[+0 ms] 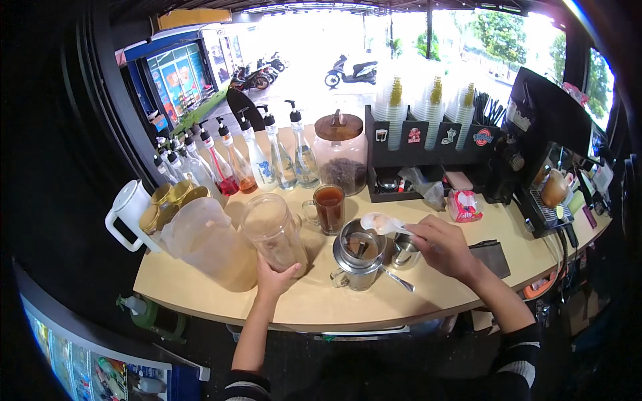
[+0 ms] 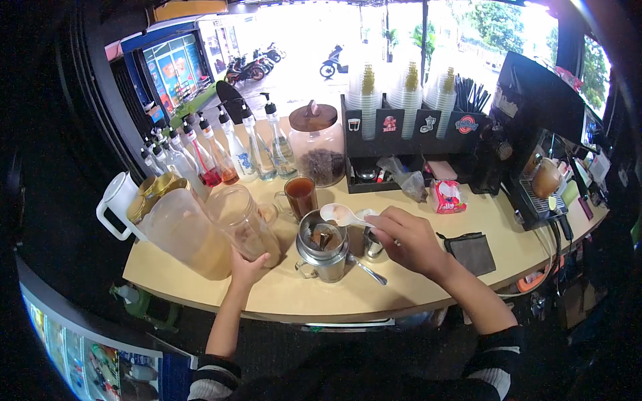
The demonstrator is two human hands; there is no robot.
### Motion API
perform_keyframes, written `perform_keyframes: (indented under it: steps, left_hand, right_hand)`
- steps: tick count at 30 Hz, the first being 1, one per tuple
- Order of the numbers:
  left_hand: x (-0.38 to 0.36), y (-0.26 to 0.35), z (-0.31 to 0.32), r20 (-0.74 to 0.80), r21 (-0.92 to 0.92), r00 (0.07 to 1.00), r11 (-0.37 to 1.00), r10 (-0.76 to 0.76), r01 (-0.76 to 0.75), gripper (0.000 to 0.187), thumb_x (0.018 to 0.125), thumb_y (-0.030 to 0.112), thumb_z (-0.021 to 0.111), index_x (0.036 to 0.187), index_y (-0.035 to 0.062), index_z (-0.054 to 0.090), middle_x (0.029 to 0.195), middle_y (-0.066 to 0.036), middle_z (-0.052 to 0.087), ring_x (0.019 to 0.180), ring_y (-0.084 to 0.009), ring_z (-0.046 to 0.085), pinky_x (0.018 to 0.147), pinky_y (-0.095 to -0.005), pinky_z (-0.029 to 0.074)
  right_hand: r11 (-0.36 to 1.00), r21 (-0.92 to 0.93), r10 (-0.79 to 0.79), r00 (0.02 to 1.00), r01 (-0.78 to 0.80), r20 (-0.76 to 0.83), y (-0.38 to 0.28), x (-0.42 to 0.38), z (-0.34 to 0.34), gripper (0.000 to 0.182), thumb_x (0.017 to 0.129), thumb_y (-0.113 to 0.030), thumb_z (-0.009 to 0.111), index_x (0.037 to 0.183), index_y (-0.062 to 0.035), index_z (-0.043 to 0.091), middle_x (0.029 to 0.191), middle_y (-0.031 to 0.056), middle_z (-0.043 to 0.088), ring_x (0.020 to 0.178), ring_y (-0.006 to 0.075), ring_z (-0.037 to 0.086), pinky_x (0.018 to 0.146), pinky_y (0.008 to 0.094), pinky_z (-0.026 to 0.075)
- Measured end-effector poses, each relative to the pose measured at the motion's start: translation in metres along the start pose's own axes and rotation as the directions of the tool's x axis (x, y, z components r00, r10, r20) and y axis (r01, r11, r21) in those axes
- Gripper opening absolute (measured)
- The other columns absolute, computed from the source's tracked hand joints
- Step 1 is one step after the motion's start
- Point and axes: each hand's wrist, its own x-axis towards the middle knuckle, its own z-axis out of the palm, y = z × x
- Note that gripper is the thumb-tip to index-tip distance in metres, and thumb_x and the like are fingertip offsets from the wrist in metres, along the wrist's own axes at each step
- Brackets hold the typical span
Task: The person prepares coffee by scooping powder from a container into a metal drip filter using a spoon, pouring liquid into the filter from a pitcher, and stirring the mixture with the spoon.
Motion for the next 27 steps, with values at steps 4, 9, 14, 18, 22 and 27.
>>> perform_keyframes:
  steps: [4, 9, 14, 18, 22, 27]
  left_hand:
    - [-0.001, -0.009, 0.0, 0.008, -0.036, 1.0, 0.999, -0.03, 0.03, 0.084, 0.057, 0.019, 0.086, 0.125, -0.0024, 0.043, 0.117, -0.018, 0.057, 0.109, -0.0291, 0.056, 0.093, -0.0395, 0.044]
    - [0.002, -0.003, 0.0, 0.016, -0.028, 1.0, 1.0, -0.006, 0.006, 0.084, 0.057, 0.017, 0.086, 0.126, -0.0023, 0.042, 0.116, -0.018, 0.057, 0.109, -0.0287, 0.056, 0.094, -0.0389, 0.044]
    - [0.003, 0.016, 0.0, 0.014, -0.01, 1.0, 1.0, 0.016, -0.016, 0.084, 0.057, 0.015, 0.086, 0.126, -0.0023, 0.042, 0.116, -0.017, 0.057, 0.109, -0.0274, 0.056, 0.094, -0.0383, 0.044]
    - [0.001, 0.014, -0.002, 0.028, -0.005, 0.999, 1.0, -0.026, 0.026, 0.084, 0.057, 0.016, 0.086, 0.126, -0.0023, 0.042, 0.117, -0.017, 0.057, 0.11, -0.0268, 0.056, 0.094, -0.0384, 0.044]
    - [0.001, 0.008, -0.002, 0.028, 0.015, 0.999, 1.0, -0.016, 0.016, 0.084, 0.057, 0.017, 0.087, 0.125, -0.0024, 0.043, 0.117, -0.017, 0.057, 0.11, -0.0271, 0.056, 0.094, -0.0385, 0.044]
    - [0.0, -0.004, -0.004, 0.031, 0.051, 0.999, 0.998, -0.034, 0.033, 0.095, 0.055, 0.022, 0.089, 0.13, -0.0013, 0.036, 0.123, -0.019, 0.052, 0.114, -0.0287, 0.053, 0.096, -0.04, 0.043]
  right_hand:
    - [0.994, -0.112, 0.005, 1.0, -0.005, 0.002, 0.004, 0.006, -0.004, 0.028, 0.08, -0.002, 0.064, 0.107, -0.0063, 0.063, 0.08, 0.0096, 0.058, 0.071, 0.0265, 0.06, 0.06, 0.0348, 0.05]
    - [0.984, -0.16, -0.069, 0.997, 0.075, 0.047, 0.004, 0.011, -0.005, 0.031, 0.077, -0.001, 0.063, 0.107, -0.0078, 0.064, 0.082, 0.0085, 0.059, 0.073, 0.0262, 0.061, 0.062, 0.0367, 0.051]
    - [0.98, -0.178, -0.076, 0.992, 0.094, 0.102, 0.002, 0.01, -0.003, 0.036, 0.073, -0.001, 0.063, 0.109, -0.0087, 0.064, 0.081, 0.008, 0.058, 0.073, 0.0257, 0.06, 0.061, 0.0369, 0.05]
    - [0.97, -0.198, -0.112, 0.983, 0.14, 0.145, 0.001, 0.008, -0.005, 0.041, 0.071, -0.001, 0.064, 0.111, -0.0099, 0.064, 0.081, 0.0071, 0.058, 0.073, 0.025, 0.06, 0.061, 0.0364, 0.049]
    - [0.964, -0.22, -0.118, 0.983, 0.147, 0.138, 0.001, 0.009, -0.007, 0.042, 0.07, -0.002, 0.064, 0.112, -0.0108, 0.063, 0.082, 0.0064, 0.059, 0.073, 0.0247, 0.06, 0.061, 0.0365, 0.049]
    - [0.995, -0.094, 0.026, 0.992, -0.015, 0.124, -0.006, 0.016, -0.005, 0.025, 0.079, -0.002, 0.062, 0.104, -0.0063, 0.066, 0.079, 0.01, 0.059, 0.071, 0.0269, 0.06, 0.063, 0.0366, 0.049]
